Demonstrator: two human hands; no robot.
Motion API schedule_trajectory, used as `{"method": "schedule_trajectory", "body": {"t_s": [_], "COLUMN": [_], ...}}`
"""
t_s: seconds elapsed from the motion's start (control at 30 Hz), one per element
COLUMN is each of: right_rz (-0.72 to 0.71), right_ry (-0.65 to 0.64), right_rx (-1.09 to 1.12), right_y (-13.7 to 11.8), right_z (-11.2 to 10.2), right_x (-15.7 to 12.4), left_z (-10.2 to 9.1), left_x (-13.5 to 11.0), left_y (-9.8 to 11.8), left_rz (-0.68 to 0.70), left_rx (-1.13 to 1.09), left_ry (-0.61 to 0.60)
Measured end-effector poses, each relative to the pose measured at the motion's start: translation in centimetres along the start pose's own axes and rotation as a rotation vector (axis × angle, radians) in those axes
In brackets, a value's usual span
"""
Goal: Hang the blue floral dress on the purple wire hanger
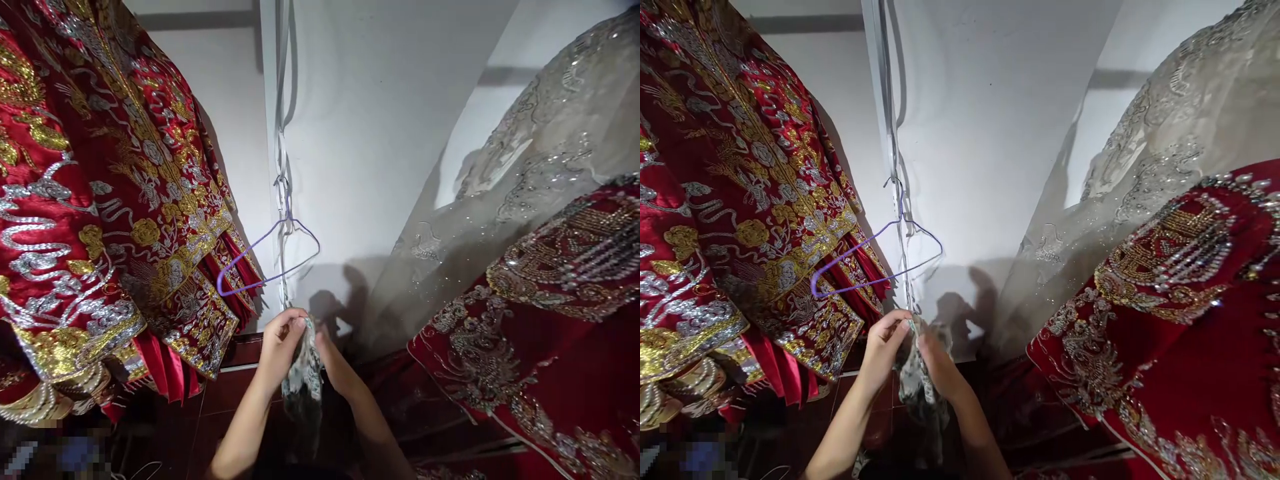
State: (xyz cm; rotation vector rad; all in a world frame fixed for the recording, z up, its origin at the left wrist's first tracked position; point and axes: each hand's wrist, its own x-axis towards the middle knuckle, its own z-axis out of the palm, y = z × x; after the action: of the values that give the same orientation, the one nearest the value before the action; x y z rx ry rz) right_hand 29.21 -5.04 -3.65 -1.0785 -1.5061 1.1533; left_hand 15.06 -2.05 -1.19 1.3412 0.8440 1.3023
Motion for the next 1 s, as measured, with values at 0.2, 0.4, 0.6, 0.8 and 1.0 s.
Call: {"method": "schedule_trajectory", "body": {"t_s": [0.2,0.4,0.6,0.8,1.0], "right_rz": [0.019,-0.292,-0.14,-0.118,-0.112], "right_ry": [-0.104,0.229,0.263,0.352,0.292], "right_rx": [-0.127,-0.147,-0.278,-0.35,-0.371], "right_y": [-0.2,-4.3,-1.7,-0.1,-1.9], "right_z": [-1.2,-3.9,-4.6,-7.6,-6.7], "right_x": [1.4,8.5,15.1,14.7,13.4], "left_z": [-3.6,-6.9,-12.7,-17.8,-14.0], "left_x": [0.0,-2.4,-0.9,4.1,8.9], "left_y": [-0.3,-1.2,-1.1,3.4,9.5], "left_rz": [0.048,-0.183,-0.175,-0.024,0.357], "left_rx": [0.176,0.513,0.725,0.772,0.871], "left_ry": [-0.16,-0.534,-0.26,-0.21,-0.197]}}
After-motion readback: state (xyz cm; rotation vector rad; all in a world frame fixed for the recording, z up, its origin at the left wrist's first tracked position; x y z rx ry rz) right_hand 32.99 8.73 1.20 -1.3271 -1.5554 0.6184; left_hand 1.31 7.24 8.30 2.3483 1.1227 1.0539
